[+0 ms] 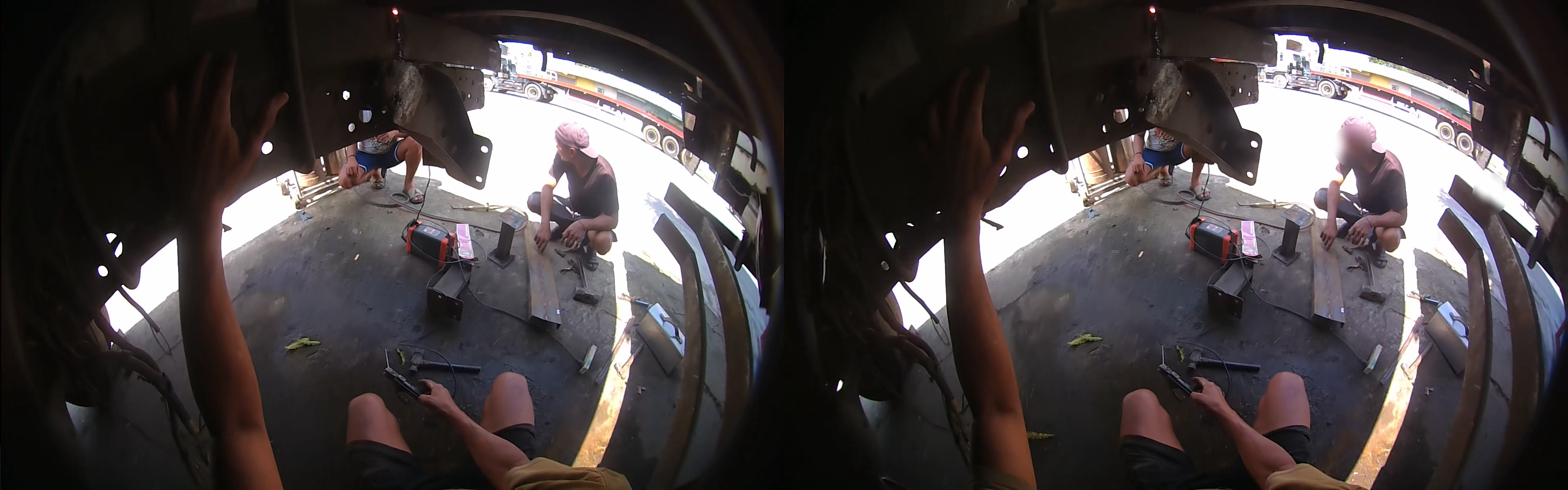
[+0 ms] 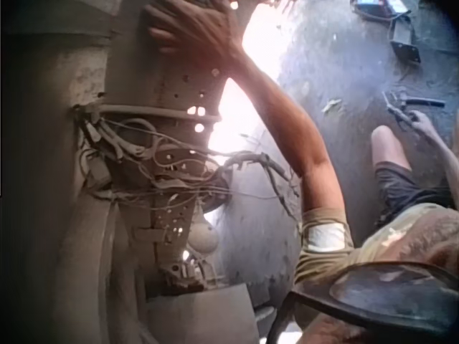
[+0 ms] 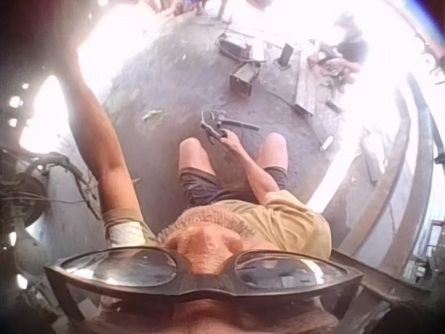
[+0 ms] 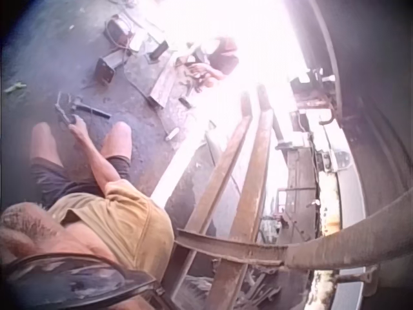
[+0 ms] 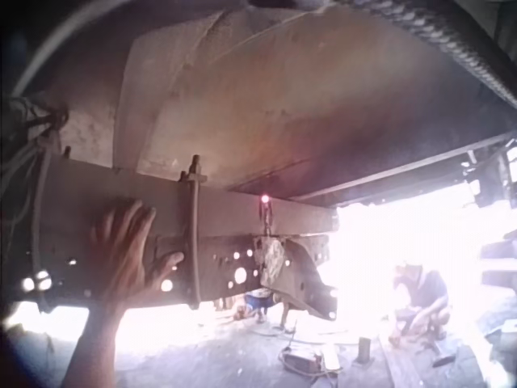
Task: The person sits on the ground and uses a welding torch to weld a metal bracket attached to a vehicle's undercarriage. They hold the bracket with one hand and operate the torch with the other, creating sparks as they work.
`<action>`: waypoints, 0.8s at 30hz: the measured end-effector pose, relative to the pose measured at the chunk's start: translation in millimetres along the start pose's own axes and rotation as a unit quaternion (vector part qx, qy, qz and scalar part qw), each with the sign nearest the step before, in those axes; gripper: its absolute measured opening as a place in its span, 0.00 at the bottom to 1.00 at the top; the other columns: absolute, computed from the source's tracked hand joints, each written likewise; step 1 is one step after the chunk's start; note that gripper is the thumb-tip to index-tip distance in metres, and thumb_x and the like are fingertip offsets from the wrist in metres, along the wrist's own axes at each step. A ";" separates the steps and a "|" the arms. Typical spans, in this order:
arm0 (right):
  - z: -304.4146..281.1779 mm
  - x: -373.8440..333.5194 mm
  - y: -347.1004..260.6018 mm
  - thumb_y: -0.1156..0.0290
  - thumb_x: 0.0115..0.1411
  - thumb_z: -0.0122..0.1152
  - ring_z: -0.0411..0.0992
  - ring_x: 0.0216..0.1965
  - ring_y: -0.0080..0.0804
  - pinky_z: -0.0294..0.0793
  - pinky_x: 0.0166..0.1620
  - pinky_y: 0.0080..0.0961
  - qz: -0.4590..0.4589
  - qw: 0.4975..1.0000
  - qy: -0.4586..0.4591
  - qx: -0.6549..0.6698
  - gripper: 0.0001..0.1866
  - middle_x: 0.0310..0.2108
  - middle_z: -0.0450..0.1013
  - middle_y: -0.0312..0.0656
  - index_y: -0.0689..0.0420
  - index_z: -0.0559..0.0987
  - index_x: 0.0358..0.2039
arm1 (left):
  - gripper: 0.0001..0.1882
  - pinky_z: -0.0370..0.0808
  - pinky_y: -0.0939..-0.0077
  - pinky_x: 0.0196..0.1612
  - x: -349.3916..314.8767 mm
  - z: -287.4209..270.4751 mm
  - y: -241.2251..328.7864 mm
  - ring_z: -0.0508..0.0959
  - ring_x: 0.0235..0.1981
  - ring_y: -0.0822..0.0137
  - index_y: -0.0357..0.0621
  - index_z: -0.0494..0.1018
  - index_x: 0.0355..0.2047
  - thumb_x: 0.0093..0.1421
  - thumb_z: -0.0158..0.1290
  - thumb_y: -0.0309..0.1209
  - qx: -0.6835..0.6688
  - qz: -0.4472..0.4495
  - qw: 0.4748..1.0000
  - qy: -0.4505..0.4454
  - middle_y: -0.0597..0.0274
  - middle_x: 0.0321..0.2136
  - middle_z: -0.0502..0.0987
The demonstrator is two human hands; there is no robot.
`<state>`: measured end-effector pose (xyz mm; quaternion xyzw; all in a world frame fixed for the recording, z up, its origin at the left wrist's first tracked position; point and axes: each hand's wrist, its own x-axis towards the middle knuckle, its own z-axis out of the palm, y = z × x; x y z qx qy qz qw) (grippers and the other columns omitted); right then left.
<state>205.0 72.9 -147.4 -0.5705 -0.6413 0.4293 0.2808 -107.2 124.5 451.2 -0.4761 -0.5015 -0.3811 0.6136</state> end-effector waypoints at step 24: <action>143.0 57.3 12.1 0.66 0.52 0.67 0.78 0.57 0.56 0.76 0.61 0.46 -0.104 0.950 -0.250 -0.157 0.28 0.53 0.81 0.55 0.55 0.84 0.55 | 0.43 0.70 0.40 0.56 9.6 -21.9 7.9 0.68 0.65 0.48 0.51 0.74 0.63 0.63 0.50 0.71 0.066 0.051 0.996 -0.010 0.59 0.67 0.69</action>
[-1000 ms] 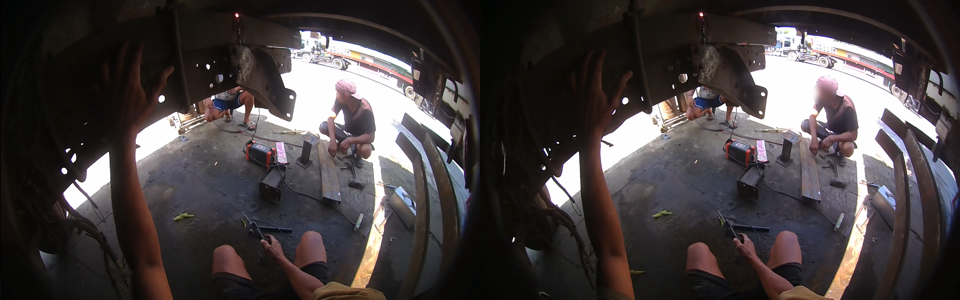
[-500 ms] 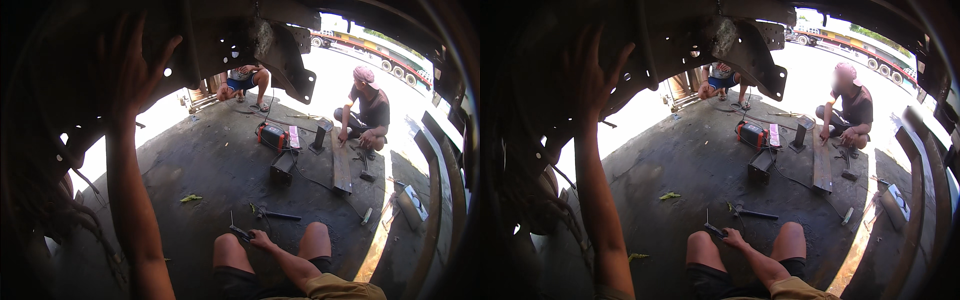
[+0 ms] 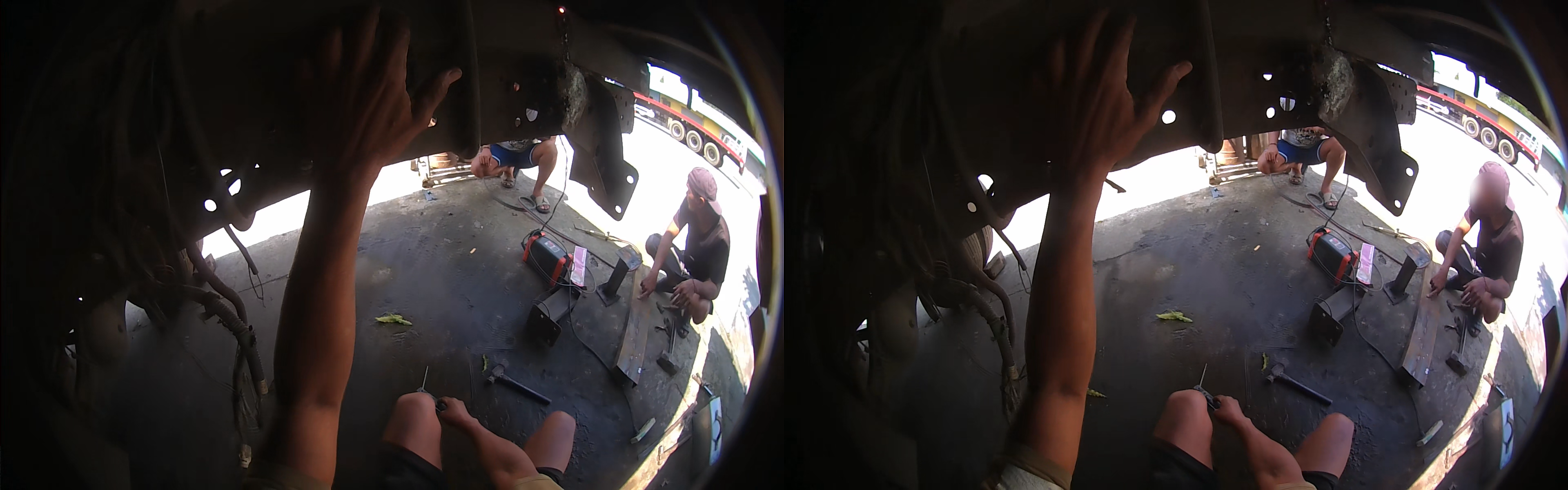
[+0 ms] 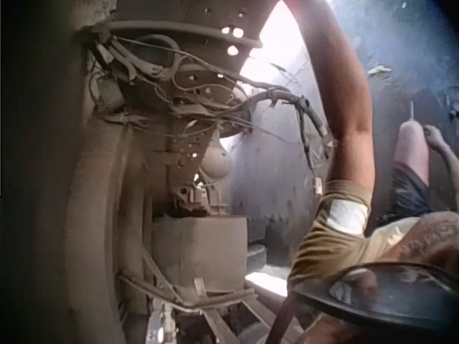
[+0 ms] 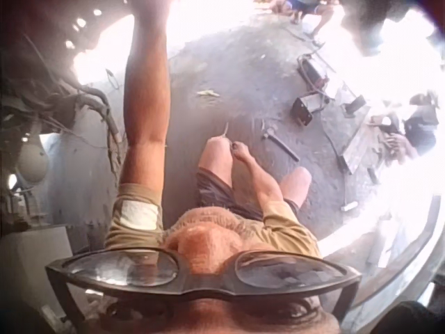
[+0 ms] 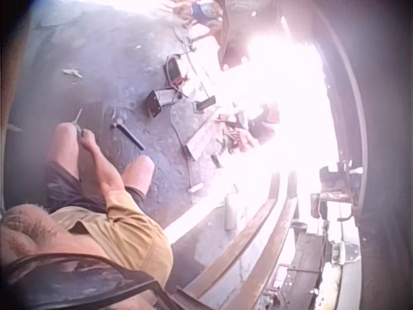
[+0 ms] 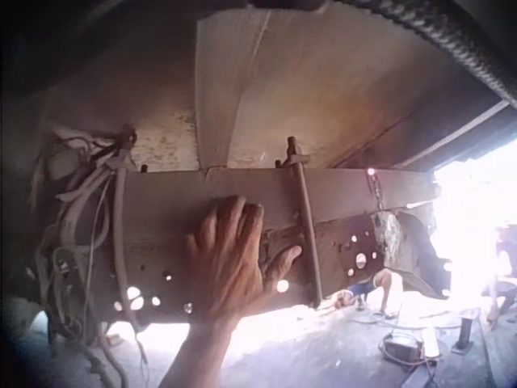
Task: The person sits on the ground and uses a welding torch to weld a metal bracket attached to a vehicle's undercarriage. They hold the bracket with one hand and operate the torch with the other, creating sparks as they work.
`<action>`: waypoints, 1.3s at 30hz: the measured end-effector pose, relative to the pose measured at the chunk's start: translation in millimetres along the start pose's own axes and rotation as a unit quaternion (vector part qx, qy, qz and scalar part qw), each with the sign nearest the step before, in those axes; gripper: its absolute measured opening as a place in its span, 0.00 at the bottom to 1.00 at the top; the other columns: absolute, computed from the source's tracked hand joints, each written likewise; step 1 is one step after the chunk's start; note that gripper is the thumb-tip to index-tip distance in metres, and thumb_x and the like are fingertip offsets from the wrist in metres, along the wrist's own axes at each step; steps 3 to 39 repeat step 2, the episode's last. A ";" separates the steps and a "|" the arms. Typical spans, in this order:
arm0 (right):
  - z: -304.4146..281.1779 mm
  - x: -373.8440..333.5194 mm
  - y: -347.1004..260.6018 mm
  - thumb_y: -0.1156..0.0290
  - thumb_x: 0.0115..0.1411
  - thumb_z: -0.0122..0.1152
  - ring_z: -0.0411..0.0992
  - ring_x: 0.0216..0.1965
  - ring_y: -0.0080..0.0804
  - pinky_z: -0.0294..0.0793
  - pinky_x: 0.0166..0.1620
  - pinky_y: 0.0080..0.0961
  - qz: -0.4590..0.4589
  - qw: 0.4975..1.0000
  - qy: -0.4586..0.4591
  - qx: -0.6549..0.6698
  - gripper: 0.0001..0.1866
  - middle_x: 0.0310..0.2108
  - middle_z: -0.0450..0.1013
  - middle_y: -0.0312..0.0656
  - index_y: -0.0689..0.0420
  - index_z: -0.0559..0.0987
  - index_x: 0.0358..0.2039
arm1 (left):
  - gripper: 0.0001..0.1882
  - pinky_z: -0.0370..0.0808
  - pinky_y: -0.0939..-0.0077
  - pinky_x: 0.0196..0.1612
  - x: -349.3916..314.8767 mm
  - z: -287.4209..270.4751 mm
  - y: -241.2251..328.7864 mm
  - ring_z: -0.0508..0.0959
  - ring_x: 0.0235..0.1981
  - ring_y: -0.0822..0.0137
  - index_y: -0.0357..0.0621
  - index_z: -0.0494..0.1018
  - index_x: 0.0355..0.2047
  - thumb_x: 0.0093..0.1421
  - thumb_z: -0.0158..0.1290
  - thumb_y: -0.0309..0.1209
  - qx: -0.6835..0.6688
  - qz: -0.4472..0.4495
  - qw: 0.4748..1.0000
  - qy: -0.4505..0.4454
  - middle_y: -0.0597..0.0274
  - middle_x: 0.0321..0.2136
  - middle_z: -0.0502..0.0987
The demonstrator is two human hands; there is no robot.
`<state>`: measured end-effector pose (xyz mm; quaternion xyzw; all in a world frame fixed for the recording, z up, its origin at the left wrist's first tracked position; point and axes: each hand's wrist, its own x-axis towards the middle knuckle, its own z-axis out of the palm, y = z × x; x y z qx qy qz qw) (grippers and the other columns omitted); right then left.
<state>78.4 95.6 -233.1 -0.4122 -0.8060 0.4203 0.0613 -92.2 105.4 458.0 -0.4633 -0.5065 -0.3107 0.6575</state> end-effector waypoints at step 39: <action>12.0 -3.5 7.0 0.65 0.52 0.68 0.78 0.57 0.57 0.76 0.62 0.45 0.010 0.999 -0.031 -0.040 0.29 0.53 0.81 0.58 0.53 0.84 0.57 | 0.42 0.72 0.38 0.54 -0.2 -4.1 -1.8 0.71 0.63 0.47 0.48 0.76 0.61 0.64 0.49 0.70 0.030 0.010 0.999 0.002 0.56 0.66 0.72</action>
